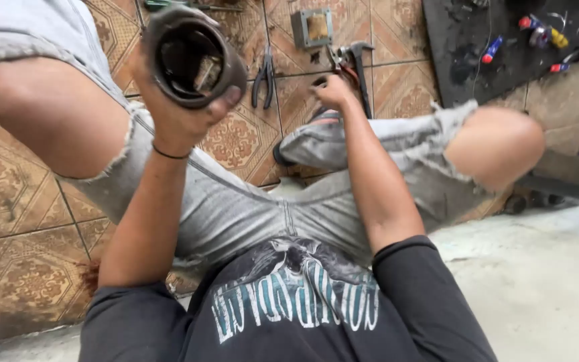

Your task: The person sits on the floor and uses pliers to pull and adjust internal components inside a cylindrical metal part. They repeatedly grip and rotate the part while manipulating the inner mechanism with the pliers.

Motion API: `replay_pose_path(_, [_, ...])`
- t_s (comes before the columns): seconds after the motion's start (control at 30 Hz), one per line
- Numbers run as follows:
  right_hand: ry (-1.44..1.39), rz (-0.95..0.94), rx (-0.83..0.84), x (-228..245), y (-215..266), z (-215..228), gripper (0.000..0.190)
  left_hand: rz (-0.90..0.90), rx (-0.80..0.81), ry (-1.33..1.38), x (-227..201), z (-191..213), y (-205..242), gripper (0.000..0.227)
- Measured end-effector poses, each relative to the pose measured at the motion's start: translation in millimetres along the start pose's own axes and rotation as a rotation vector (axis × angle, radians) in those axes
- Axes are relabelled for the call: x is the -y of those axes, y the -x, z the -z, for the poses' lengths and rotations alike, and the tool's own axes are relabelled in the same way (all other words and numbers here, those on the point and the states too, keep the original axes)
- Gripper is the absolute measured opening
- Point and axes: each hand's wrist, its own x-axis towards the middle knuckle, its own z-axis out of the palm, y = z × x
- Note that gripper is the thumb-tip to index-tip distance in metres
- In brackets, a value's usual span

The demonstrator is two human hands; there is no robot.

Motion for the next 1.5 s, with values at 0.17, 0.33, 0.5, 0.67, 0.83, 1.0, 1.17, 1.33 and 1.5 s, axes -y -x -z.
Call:
replay_pose_path(0.17, [0.308, -0.301, -0.203, -167, -119, 9, 0.047, 0.147, 0.041, -0.081, -10, -13, -15, 0.07])
replay_pose_path(0.33, [0.27, -0.133, -0.48, -168, -121, 20, 0.04, 0.182, 0.076, -0.137, -14, -24, -20, 0.075])
replay_pose_path(0.5, [0.434, -0.211, -0.442, -93, -86, -20, 0.082, 0.009, 0.24, 0.062, -17, -33, -24, 0.071])
replay_pose_path(0.67, [0.402, -0.176, -0.47, -91, -111, -18, 0.072, -0.08, 0.322, 0.135, -31, -38, -25, 0.07])
replay_pose_path(0.83, [0.284, -0.275, -0.341, -75, -81, 2, 0.047, -0.213, 0.406, 0.142, -60, -45, -19, 0.074])
replay_pose_path(1.0, [0.207, -0.221, -0.133, -57, -90, 41, 0.019, -0.186, 0.523, 0.202, -127, -43, -31, 0.072])
replay_pose_path(1.17, [-0.06, -0.158, -0.091, 20, -12, 109, 0.031, -0.247, 0.569, 0.252, -159, -46, -25, 0.068])
replay_pose_path(1.33, [0.092, -0.095, -0.078, 87, 114, 192, 0.053, -0.247, 0.582, 0.399, -172, -53, -13, 0.066])
replay_pose_path(1.5, [0.113, 0.161, -0.247, 121, 259, 229, 0.045, -0.232, 0.609, 0.705, -163, -62, -6, 0.068])
